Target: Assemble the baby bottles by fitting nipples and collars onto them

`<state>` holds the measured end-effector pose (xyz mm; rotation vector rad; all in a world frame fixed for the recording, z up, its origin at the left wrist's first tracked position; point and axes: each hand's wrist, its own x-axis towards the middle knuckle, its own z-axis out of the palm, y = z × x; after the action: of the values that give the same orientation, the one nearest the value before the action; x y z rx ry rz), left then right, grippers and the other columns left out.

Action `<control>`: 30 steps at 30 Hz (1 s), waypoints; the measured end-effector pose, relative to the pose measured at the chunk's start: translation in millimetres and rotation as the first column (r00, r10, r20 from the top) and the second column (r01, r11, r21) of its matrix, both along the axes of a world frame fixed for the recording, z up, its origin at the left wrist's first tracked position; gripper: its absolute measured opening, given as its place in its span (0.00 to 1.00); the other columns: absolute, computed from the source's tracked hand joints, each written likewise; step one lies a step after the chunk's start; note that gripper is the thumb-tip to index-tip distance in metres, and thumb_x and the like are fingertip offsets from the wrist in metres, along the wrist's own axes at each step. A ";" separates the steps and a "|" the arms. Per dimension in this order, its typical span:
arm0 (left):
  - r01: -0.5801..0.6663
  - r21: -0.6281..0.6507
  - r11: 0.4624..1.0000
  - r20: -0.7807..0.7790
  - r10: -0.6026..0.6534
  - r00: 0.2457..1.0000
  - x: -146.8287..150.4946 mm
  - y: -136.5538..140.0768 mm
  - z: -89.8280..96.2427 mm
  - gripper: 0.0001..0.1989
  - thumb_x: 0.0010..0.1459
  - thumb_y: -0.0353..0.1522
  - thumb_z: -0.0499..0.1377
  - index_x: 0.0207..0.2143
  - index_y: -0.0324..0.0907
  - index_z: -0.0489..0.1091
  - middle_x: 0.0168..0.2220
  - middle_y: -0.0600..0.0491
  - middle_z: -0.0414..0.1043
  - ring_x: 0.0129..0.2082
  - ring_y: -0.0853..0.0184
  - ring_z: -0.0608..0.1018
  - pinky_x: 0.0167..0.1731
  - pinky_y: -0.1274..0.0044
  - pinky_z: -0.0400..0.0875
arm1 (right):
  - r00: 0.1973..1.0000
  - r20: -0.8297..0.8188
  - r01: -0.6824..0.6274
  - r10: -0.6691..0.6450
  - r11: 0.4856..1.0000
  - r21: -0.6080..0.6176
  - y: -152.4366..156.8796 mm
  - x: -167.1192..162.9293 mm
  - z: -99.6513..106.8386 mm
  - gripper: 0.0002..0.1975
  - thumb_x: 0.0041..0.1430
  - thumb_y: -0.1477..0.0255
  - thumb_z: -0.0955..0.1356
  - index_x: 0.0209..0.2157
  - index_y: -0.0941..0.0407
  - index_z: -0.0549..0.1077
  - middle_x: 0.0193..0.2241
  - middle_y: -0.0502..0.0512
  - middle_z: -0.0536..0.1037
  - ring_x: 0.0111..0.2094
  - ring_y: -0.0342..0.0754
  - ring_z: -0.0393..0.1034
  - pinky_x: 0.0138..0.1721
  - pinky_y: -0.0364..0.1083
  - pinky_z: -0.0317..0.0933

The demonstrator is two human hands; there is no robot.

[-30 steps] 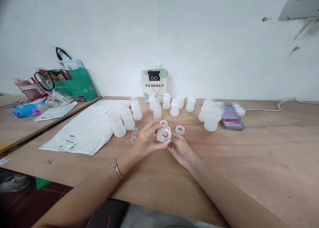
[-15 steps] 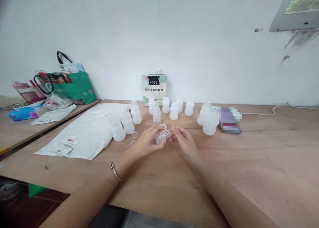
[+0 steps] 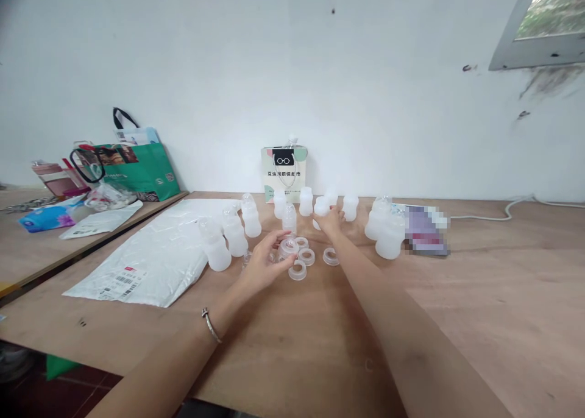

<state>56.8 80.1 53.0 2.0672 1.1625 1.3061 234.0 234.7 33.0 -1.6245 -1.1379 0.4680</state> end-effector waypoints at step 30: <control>0.432 -0.400 0.808 0.580 -0.142 0.802 0.4 13.1 -12.0 0.17 0.50 0.39 0.62 0.39 0.37 0.70 0.41 0.47 0.72 0.39 0.68 0.73 0.43 0.74 0.65 | 0.755 0.578 -0.532 0.310 0.804 0.264 -185.6 19.4 -12.2 0.18 0.53 0.68 0.65 0.47 0.50 0.66 0.45 0.56 0.71 0.48 0.56 0.64 0.49 0.56 0.57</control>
<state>57.2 93.2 41.0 1.3059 0.7739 1.1352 253.4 49.1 20.9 -1.1131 -1.9022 0.0501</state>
